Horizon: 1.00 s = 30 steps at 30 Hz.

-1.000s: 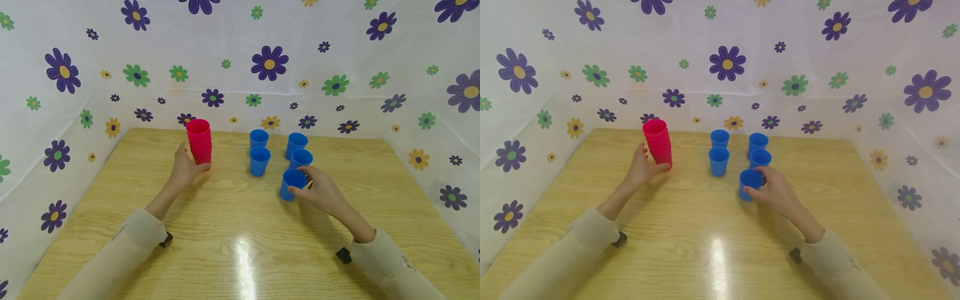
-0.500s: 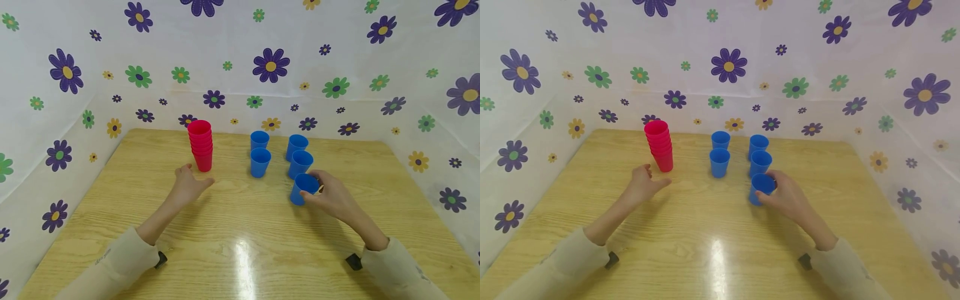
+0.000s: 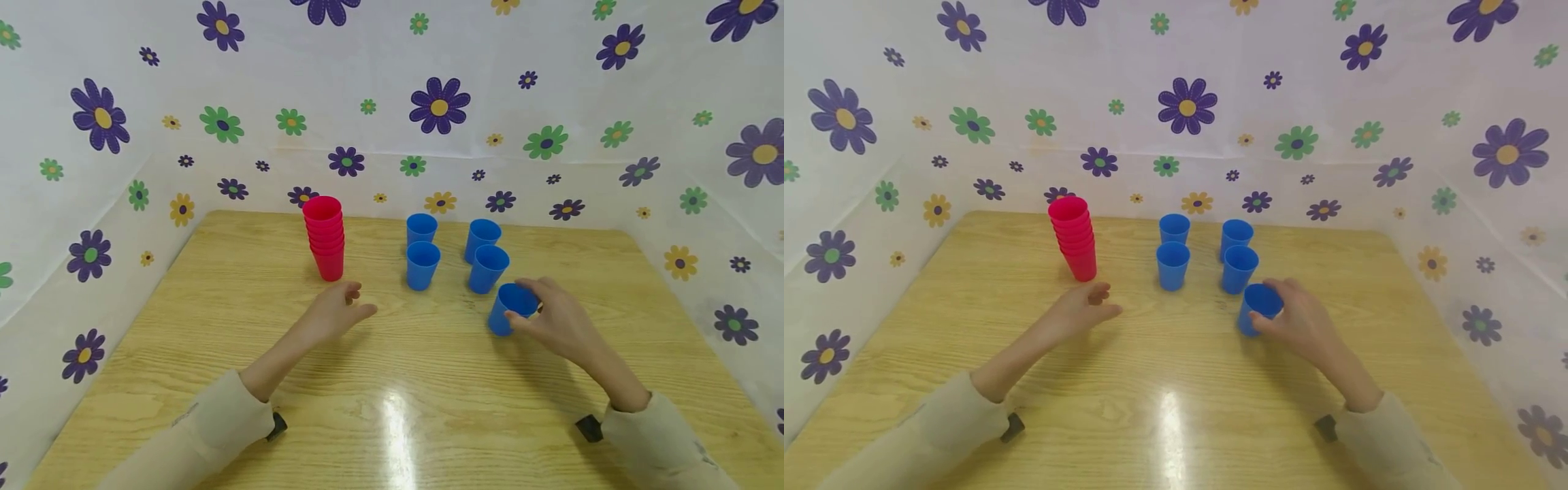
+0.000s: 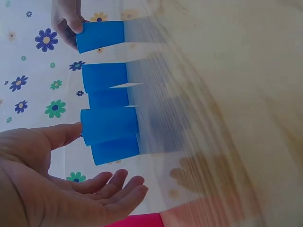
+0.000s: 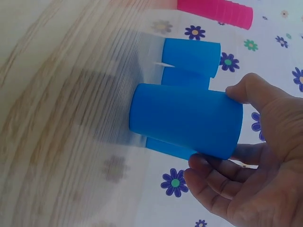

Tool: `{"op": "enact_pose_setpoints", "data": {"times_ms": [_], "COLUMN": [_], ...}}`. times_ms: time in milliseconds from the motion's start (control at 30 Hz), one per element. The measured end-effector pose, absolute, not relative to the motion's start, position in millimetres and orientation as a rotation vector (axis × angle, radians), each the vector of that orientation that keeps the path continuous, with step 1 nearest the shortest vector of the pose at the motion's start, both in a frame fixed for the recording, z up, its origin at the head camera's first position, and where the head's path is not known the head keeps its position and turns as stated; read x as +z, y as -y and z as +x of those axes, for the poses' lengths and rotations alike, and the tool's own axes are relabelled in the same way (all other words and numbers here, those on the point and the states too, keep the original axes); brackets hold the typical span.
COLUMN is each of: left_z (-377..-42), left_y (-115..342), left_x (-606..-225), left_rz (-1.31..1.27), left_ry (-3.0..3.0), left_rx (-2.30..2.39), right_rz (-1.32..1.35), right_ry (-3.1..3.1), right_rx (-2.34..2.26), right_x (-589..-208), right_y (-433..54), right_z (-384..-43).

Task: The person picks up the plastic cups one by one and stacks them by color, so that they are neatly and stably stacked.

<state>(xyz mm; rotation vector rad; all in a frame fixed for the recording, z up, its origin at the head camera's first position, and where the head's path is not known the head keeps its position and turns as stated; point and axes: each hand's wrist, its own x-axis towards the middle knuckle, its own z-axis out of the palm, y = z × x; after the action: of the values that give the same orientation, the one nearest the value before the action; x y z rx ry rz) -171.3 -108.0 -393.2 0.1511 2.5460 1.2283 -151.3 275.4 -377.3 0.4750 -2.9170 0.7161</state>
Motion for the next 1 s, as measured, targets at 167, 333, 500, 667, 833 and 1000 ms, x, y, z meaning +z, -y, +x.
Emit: {"op": "enact_pose_setpoints", "data": {"times_ms": [167, 333, 500, 667, 833, 1000], "left_z": [-179.8, -189.4, -199.3, -208.1, -217.2, -224.1], "left_y": [93.9, 80.5, 68.4, 59.3, 51.5, 45.0], "left_x": [-388.5, -385.7, -385.6, -388.0, -391.9, -395.9], "left_rz": [0.174, 0.212, 0.233, 0.244, 0.232, 0.250], "left_ry": [-2.540, -2.531, -2.548, -2.566, -2.563, -2.556], "left_rx": [1.337, 1.456, 1.548, 1.590, 1.606, 1.609], "right_rz": [0.410, 0.336, 0.307, 0.301, 0.290, 0.266], "right_ry": [2.940, 2.970, 2.983, 2.946, 2.928, 2.927], "right_rx": [0.726, 0.841, 0.934, 0.939, 0.917, 0.892], "right_x": [-378.7, -377.5, -378.6, -383.9, -385.5, -384.3], "right_y": [-284.5, -289.7, -295.4, -297.8, -297.4, -296.2], "right_z": [-154.6, -158.3, -160.9, -162.9, -164.2, -166.5]}}
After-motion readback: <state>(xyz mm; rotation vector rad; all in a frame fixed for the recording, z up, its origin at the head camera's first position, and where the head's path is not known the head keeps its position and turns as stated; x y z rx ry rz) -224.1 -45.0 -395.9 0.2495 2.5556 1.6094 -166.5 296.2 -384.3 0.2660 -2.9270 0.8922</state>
